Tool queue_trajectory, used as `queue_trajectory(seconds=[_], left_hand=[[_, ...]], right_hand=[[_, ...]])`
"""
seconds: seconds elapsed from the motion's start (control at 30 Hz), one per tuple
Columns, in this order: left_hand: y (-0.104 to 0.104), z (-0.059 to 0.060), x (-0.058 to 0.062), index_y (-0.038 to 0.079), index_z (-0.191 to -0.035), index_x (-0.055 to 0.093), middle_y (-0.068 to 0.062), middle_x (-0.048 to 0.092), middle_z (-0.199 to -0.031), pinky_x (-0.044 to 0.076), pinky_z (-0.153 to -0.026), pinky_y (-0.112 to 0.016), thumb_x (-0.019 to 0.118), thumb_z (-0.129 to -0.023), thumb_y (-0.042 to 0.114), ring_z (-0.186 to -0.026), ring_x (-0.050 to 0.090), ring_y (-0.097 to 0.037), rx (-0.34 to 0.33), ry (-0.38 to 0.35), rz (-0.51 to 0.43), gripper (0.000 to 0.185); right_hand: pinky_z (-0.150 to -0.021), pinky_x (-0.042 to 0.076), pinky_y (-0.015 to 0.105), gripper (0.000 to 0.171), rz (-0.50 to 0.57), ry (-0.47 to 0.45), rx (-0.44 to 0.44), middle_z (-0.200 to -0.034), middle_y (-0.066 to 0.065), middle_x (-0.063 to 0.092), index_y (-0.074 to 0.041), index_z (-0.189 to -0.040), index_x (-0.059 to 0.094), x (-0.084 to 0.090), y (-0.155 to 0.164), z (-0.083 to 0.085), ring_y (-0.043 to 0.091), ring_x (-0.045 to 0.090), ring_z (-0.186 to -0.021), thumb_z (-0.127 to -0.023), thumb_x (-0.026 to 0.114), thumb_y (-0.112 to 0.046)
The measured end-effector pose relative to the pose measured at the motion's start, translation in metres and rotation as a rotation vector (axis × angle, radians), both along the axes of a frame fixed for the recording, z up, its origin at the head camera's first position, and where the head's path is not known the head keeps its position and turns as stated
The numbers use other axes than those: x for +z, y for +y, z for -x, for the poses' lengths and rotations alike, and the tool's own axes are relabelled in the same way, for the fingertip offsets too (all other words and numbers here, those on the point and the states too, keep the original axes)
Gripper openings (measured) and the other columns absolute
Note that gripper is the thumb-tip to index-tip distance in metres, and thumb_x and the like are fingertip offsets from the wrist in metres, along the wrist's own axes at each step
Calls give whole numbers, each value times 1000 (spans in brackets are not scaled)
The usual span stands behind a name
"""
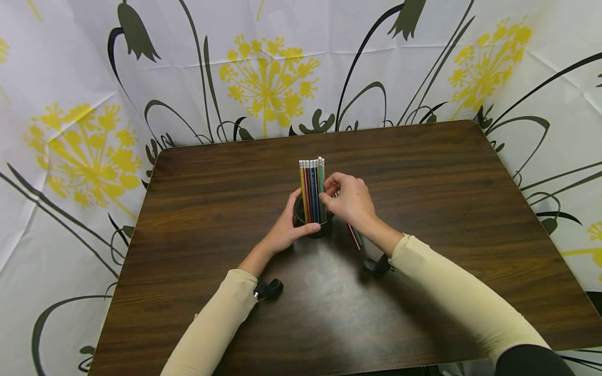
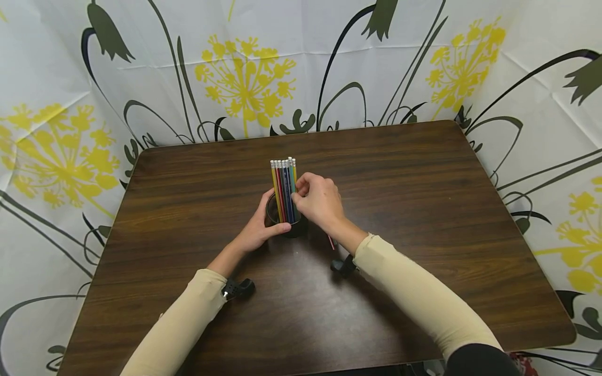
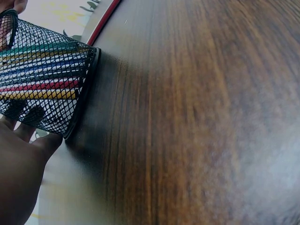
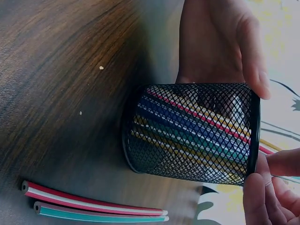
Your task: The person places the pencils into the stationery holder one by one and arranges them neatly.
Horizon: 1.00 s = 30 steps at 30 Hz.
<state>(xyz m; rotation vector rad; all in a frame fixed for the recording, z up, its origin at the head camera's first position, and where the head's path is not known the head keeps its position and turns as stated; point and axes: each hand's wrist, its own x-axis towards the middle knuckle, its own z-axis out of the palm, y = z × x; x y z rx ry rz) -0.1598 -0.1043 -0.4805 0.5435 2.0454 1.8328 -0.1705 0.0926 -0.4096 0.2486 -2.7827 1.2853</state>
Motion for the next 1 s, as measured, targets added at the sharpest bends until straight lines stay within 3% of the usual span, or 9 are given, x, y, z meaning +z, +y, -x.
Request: queue_trajectory(seconds=[0.07, 0.3, 0.47, 0.73, 0.83, 1.0], left_hand=[[0, 1, -3, 31, -154, 12, -11, 44, -142, 39, -102, -48, 72, -90, 12, -120, 53, -29, 2, 5, 1, 89], [1, -10, 27, 16, -155, 9, -20, 43, -142, 36, -104, -51, 68, -90, 4, -122, 52, -34, -8, -26, 1, 88], [1, -10, 29, 15, -155, 9, -20, 44, -142, 37, -105, -49, 68, -90, 4, -121, 52, -33, -6, -22, 14, 88], [1, -10, 30, 14, -155, 11, -20, 37, -145, 29, -108, -57, 69, -89, 6, -126, 45, -36, 9, -6, 44, 88], [2, -10, 30, 13, -155, 11, -21, 37, -145, 28, -108, -58, 69, -89, 5, -127, 44, -37, 9, 1, 48, 88], [1, -9, 32, 14, -155, 11, -20, 40, -144, 31, -107, -55, 70, -88, 8, -125, 47, -35, 6, 6, 73, 90]], right_hand=[[-55, 46, 32, 14, 1, -7, -2, -73, -6, 68, -10, -93, 67, -1, 0, 1, 6, 60, -52, -85, 74, -18], [-56, 48, 32, 12, 4, -20, -17, -71, -6, 67, -11, -90, 66, -2, -2, 3, 5, 61, -51, -85, 75, -17], [-55, 48, 31, 13, 6, -30, -12, -71, -5, 68, -10, -91, 66, -1, -2, 2, 5, 61, -50, -85, 76, -17], [-52, 50, 32, 12, 63, -66, -29, -74, 0, 69, -10, -94, 69, 7, 14, 7, 12, 65, -54, -90, 72, -20], [-54, 51, 32, 13, 67, -90, -61, -76, 1, 70, -10, -96, 69, 3, 24, 14, 15, 66, -57, -91, 70, -22], [-62, 49, 33, 14, -27, -189, -60, -80, 2, 70, -10, -98, 69, -16, 39, 26, 15, 66, -63, -92, 69, -23]])
